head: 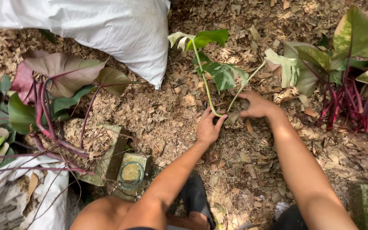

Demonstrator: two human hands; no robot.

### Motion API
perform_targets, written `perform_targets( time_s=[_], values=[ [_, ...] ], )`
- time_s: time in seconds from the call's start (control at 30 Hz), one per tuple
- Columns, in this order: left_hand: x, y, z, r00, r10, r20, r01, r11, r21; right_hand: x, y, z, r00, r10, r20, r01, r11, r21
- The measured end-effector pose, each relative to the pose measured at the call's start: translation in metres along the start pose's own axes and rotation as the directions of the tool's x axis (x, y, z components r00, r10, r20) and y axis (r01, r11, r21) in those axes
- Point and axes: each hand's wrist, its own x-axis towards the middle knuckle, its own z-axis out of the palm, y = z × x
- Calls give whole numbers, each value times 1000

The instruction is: The person kneels on a mulch-covered ground in a plant nursery and pots a variegated monstera cutting. They fill a small black pot with wood-chip growing medium, position the cutting in the pot, add more medium around it, and press the medium down by hand to settle the plant.

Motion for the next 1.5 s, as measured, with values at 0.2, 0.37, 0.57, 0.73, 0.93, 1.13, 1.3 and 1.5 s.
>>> perform_targets(
  time_s=[0.2,0.37,0.57,0.73,0.93,1.13,1.3,1.5],
  values=[
    [-6,-3,11,998,52,-37,-53,998,-40,-1,-20,64,939,276,-206,-316,927,-203],
    [-5,-16,-2,981,186,52,-187,982,25,2,-25,56,956,176,-235,-219,960,-175],
    [36,-30,-35,921,151,358,-349,725,593,-24,-9,36,977,98,-192,-88,994,63],
    [66,-2,-20,820,-196,538,-336,596,729,-5,-13,44,992,102,-75,-111,986,-126],
    [65,-10,-34,855,-183,486,-153,805,573,-21,13,42,902,255,-349,-163,948,273],
    [41,-36,-51,950,90,298,-196,916,349,-48,14,74,958,176,-229,-132,972,193],
    [38,-14,-39,855,-310,417,80,872,484,-66,-8,88,904,-3,-427,-64,988,-143],
    [44,-3,-1,804,-526,279,475,849,230,-63,-43,121,920,-171,-354,23,922,-386]
  ],
)
